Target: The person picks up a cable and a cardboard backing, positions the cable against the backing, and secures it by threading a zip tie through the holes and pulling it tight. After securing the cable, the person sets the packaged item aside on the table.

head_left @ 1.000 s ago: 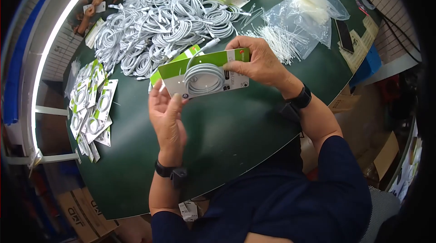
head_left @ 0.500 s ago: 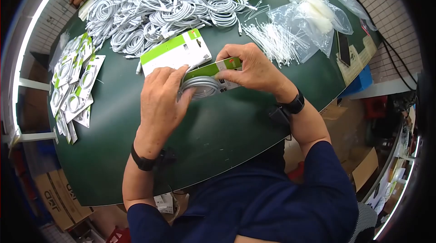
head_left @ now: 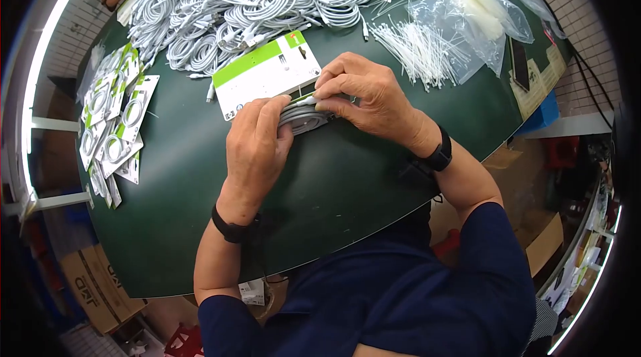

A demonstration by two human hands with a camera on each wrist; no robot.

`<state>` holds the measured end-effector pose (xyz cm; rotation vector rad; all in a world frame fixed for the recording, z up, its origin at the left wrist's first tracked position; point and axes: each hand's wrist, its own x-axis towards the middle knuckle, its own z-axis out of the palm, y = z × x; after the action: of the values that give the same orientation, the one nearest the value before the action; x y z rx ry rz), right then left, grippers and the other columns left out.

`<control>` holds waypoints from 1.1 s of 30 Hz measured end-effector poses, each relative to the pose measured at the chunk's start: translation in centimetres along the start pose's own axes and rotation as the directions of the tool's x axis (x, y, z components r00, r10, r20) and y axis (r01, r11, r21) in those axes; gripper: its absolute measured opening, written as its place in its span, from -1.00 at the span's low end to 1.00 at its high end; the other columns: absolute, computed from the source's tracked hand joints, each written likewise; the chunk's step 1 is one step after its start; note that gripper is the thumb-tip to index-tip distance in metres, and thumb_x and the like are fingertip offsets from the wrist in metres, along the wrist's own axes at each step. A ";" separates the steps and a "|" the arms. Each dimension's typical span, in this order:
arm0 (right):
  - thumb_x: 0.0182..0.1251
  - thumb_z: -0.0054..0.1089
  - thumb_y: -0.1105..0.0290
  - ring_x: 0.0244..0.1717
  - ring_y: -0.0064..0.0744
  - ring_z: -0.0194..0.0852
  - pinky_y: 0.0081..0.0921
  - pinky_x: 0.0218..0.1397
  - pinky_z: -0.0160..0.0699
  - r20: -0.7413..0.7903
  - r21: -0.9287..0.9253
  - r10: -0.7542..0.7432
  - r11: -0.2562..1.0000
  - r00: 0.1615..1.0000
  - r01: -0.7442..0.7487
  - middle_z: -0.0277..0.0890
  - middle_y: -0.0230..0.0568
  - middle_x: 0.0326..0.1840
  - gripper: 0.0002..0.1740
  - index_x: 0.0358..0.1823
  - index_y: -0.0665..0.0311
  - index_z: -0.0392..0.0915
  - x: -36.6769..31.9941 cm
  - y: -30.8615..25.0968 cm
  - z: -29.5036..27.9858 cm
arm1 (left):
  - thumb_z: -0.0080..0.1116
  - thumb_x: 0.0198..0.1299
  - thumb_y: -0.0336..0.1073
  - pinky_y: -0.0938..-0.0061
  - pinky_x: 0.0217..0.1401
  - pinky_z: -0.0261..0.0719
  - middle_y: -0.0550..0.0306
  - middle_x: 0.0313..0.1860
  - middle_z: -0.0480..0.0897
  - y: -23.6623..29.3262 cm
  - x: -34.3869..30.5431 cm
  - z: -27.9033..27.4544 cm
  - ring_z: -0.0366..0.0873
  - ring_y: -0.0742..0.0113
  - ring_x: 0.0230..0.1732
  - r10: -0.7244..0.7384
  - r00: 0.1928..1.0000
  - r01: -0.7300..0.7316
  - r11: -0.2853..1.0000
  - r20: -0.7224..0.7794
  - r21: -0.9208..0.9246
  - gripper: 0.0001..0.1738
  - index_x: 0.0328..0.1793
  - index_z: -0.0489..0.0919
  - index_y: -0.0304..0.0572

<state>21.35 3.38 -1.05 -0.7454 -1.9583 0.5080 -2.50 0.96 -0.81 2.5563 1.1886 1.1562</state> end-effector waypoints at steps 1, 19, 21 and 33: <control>0.17 0.56 0.59 -0.12 -0.32 0.67 -0.46 -0.10 0.70 0.001 0.004 0.007 1.000 1.000 -0.007 0.67 -0.26 -0.10 -0.75 -0.12 0.25 0.76 -0.1 0.0 0.0 | 0.39 -0.04 -0.65 0.17 -0.02 0.63 0.02 -0.13 0.67 -0.1 0.0 0.0 0.66 0.00 -0.11 -0.002 1.000 0.002 1.000 0.009 0.002 -0.43 0.20 0.64 -0.26; 0.11 0.56 0.63 -0.14 -0.29 0.64 -0.43 -0.14 0.69 -0.004 -0.092 -0.072 0.993 0.997 0.072 0.64 -0.26 -0.11 -0.74 -0.17 0.26 0.72 -0.3 0.0 0.2 | 0.47 0.00 -0.60 0.32 -0.15 0.72 0.02 -0.12 0.71 -0.6 -0.4 0.5 0.74 0.10 -0.19 0.199 0.978 -0.193 0.977 -0.069 0.092 -0.69 -0.09 0.70 -0.30; 0.10 0.56 0.63 -0.14 -0.28 0.64 -0.43 -0.14 0.69 -0.019 -0.095 -0.077 0.993 0.997 0.075 0.64 -0.26 -0.12 -0.74 -0.17 0.27 0.72 -0.4 0.1 0.4 | 0.47 0.01 -0.59 0.33 -0.16 0.72 0.02 -0.13 0.71 -0.6 -0.4 0.5 0.74 0.10 -0.20 0.192 0.979 -0.185 0.978 -0.069 0.095 -0.69 -0.09 0.70 -0.30; 0.06 0.58 0.61 -0.14 -0.24 0.62 -0.35 -0.14 0.65 -0.033 -0.104 -0.086 0.991 0.996 0.082 0.65 -0.25 -0.14 -0.72 -0.18 0.24 0.74 -0.4 0.2 0.5 | 0.44 0.03 -0.59 0.31 -0.21 0.70 0.04 -0.17 0.69 -0.2 0.0 0.2 0.72 0.10 -0.24 0.165 0.984 -0.161 0.985 -0.070 0.055 -0.74 -0.13 0.66 -0.28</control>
<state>21.07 3.21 -1.65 -0.7279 -1.9836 0.3424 -2.42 1.15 -1.02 2.7139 1.0506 1.2805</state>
